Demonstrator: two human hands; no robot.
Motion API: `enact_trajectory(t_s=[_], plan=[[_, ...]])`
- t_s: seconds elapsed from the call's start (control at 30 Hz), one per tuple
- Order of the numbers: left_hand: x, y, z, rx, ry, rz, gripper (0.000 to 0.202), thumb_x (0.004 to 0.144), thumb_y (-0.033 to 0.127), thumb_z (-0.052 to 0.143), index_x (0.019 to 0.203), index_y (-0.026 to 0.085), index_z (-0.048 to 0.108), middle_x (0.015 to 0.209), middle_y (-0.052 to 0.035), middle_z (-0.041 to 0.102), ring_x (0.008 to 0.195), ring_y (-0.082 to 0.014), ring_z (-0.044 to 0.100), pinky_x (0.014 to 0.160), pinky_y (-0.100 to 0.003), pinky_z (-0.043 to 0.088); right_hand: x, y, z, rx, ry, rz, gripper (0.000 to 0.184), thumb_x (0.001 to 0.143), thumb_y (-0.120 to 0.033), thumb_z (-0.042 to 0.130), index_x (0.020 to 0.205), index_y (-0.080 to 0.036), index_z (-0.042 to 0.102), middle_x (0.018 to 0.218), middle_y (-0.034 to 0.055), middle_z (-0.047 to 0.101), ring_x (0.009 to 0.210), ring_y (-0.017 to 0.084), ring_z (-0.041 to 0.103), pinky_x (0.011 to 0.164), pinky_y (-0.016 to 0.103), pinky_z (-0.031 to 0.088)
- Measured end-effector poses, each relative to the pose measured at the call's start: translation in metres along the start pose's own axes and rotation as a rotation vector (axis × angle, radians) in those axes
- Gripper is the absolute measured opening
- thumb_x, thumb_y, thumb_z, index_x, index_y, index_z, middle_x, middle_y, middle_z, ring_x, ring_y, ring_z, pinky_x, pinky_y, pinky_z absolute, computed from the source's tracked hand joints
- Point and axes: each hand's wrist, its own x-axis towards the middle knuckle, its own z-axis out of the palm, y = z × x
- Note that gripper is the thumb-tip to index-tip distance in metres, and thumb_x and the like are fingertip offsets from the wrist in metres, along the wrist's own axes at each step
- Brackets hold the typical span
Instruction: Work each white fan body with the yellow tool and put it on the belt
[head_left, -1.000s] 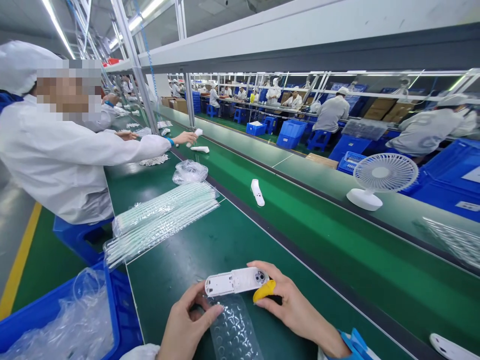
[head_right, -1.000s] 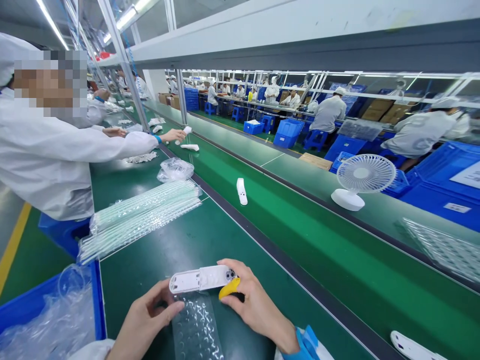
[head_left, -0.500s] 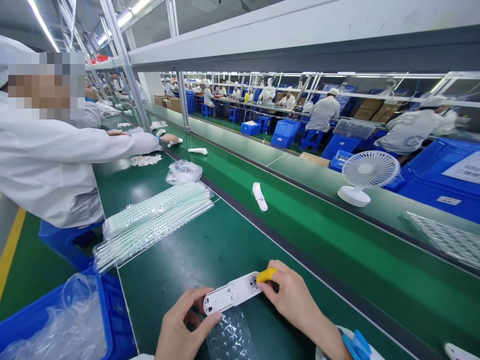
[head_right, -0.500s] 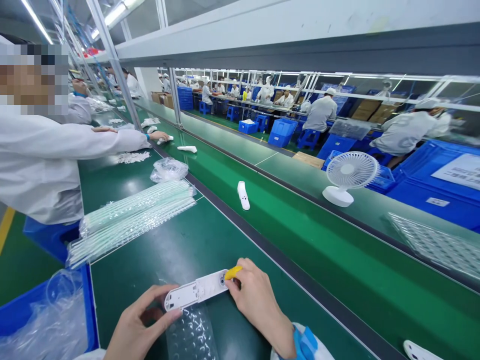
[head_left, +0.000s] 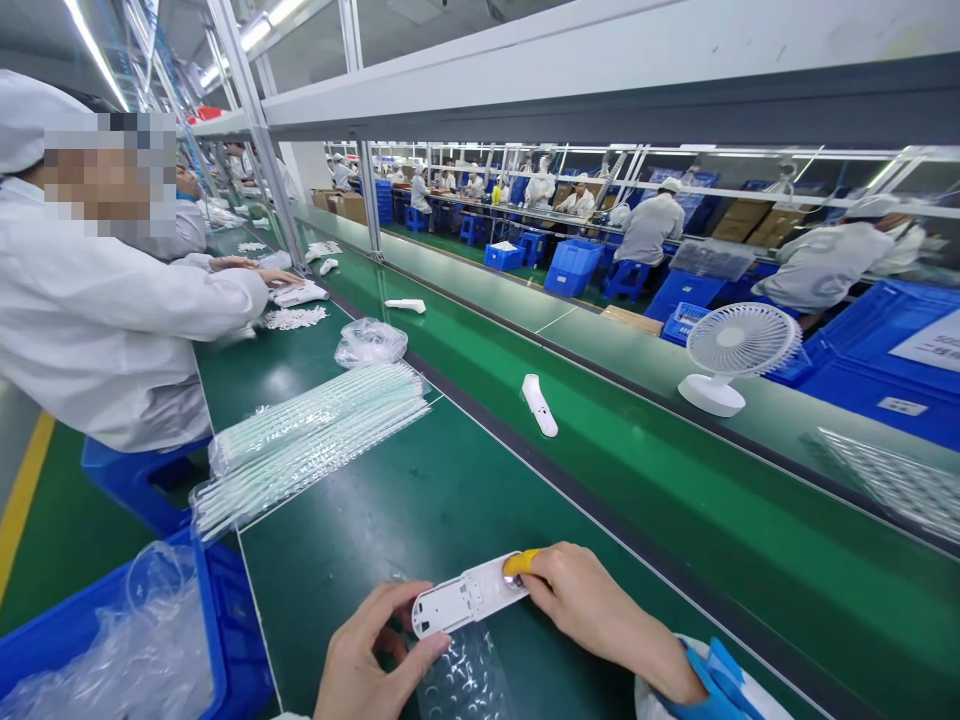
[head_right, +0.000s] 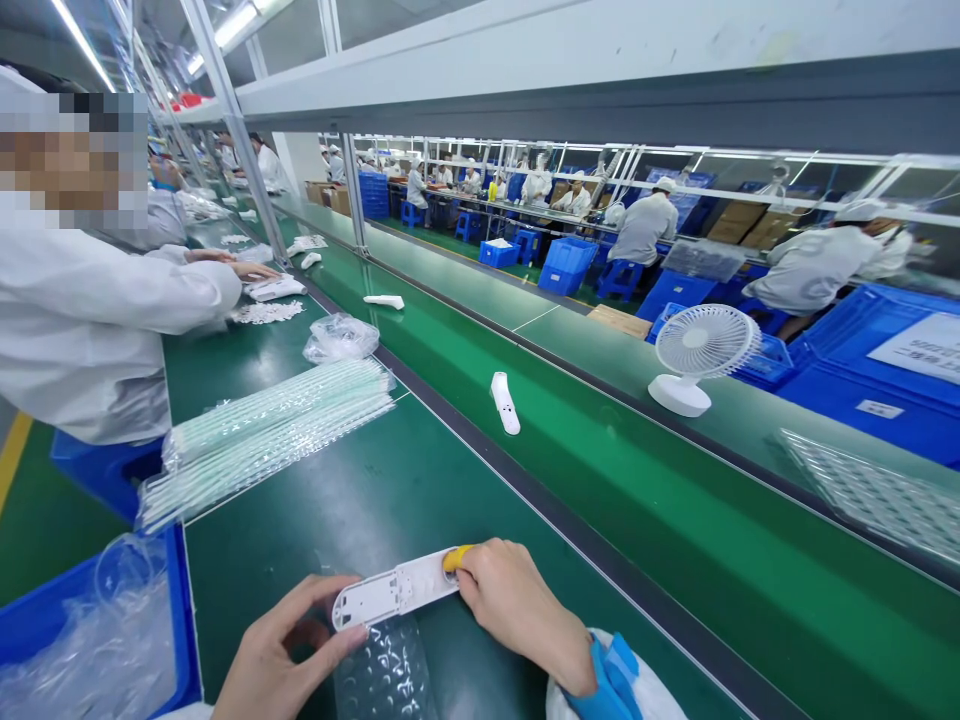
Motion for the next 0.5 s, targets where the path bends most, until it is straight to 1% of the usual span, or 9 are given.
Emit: enact_trajectory(t_s=[0.1, 0.17, 0.2, 0.23, 0.3, 0.33, 0.37, 0.4, 0.5], plan=[[-0.001, -0.003, -0.001, 0.017, 0.006, -0.003, 0.027, 0.069, 0.041, 0.062, 0.09, 0.024, 0.067, 0.081, -0.0037, 0.065, 0.064, -0.0156, 0.056, 0.05, -0.019, 0.047, -0.002, 0.006, -0.002, 0.082, 0.096, 0.106, 0.033, 0.084, -0.025, 0.04, 0.056, -0.018, 0.055, 0.052, 0.0005, 0.051, 0.047, 0.012, 0.044, 0.048, 0.024, 0.032], [-0.001, -0.006, -0.001, 0.025, -0.005, 0.002, 0.028, 0.07, 0.041, 0.062, 0.091, 0.024, 0.066, 0.083, -0.0034, 0.065, 0.064, -0.0152, 0.056, 0.05, -0.018, 0.047, -0.005, 0.012, 0.0, 0.142, 0.172, 0.114, 0.029, 0.083, -0.03, 0.044, 0.059, -0.018, 0.054, 0.06, 0.0022, 0.054, 0.055, 0.014, 0.049, 0.052, 0.025, 0.039], [-0.001, -0.007, -0.001, 0.03, -0.011, 0.008, 0.028, 0.07, 0.041, 0.061, 0.092, 0.024, 0.066, 0.083, -0.0031, 0.065, 0.064, -0.0148, 0.056, 0.051, -0.018, 0.048, -0.006, 0.015, 0.002, 0.177, 0.189, 0.084, 0.021, 0.081, -0.031, 0.048, 0.068, -0.018, 0.058, 0.071, 0.0038, 0.057, 0.065, 0.015, 0.053, 0.06, 0.027, 0.043], [-0.002, -0.009, -0.001, 0.033, -0.014, 0.018, 0.028, 0.07, 0.041, 0.061, 0.092, 0.024, 0.066, 0.083, -0.0028, 0.065, 0.064, -0.0144, 0.056, 0.05, -0.018, 0.048, -0.008, 0.018, 0.004, 0.212, 0.182, 0.043, 0.015, 0.078, -0.031, 0.054, 0.083, -0.019, 0.06, 0.086, 0.0051, 0.059, 0.078, 0.017, 0.055, 0.07, 0.029, 0.045], [-0.001, -0.011, -0.001, 0.044, -0.012, 0.036, 0.029, 0.071, 0.041, 0.061, 0.093, 0.023, 0.065, 0.082, -0.0023, 0.064, 0.063, -0.0136, 0.056, 0.051, -0.017, 0.048, -0.01, 0.021, 0.01, 0.265, 0.126, -0.013, 0.04, 0.074, -0.03, 0.061, 0.113, -0.024, 0.052, 0.112, 0.0051, 0.054, 0.103, 0.019, 0.049, 0.09, 0.033, 0.04], [-0.001, -0.011, 0.0, 0.05, -0.014, 0.04, 0.029, 0.071, 0.042, 0.061, 0.093, 0.023, 0.065, 0.082, -0.0022, 0.064, 0.063, -0.0134, 0.056, 0.051, -0.017, 0.048, -0.011, 0.021, 0.014, 0.274, 0.102, -0.019, 0.047, 0.075, -0.03, 0.061, 0.119, -0.026, 0.048, 0.119, 0.0041, 0.051, 0.111, 0.02, 0.045, 0.095, 0.035, 0.036], [-0.001, -0.012, 0.0, 0.056, -0.017, 0.042, 0.03, 0.071, 0.042, 0.061, 0.094, 0.023, 0.065, 0.082, -0.0021, 0.064, 0.063, -0.0132, 0.056, 0.051, -0.017, 0.048, -0.011, 0.021, 0.017, 0.272, 0.087, -0.016, 0.046, 0.077, -0.031, 0.059, 0.121, -0.027, 0.046, 0.122, 0.0029, 0.049, 0.114, 0.02, 0.043, 0.097, 0.036, 0.034], [-0.001, -0.012, 0.0, 0.062, -0.02, 0.041, 0.03, 0.071, 0.042, 0.061, 0.094, 0.023, 0.065, 0.082, -0.0022, 0.065, 0.063, -0.0132, 0.056, 0.051, -0.016, 0.048, -0.012, 0.021, 0.021, 0.268, 0.08, -0.011, 0.041, 0.08, -0.032, 0.055, 0.12, -0.028, 0.047, 0.123, 0.0017, 0.05, 0.115, 0.019, 0.042, 0.098, 0.036, 0.033], [0.0, -0.014, 0.0, 0.066, -0.026, 0.043, 0.031, 0.07, 0.042, 0.062, 0.095, 0.023, 0.065, 0.083, -0.0025, 0.065, 0.063, -0.0134, 0.056, 0.051, -0.016, 0.048, -0.014, 0.019, 0.028, 0.261, 0.09, -0.015, 0.029, 0.085, -0.038, 0.047, 0.112, -0.029, 0.051, 0.118, -0.0009, 0.054, 0.111, 0.019, 0.047, 0.097, 0.037, 0.035]])
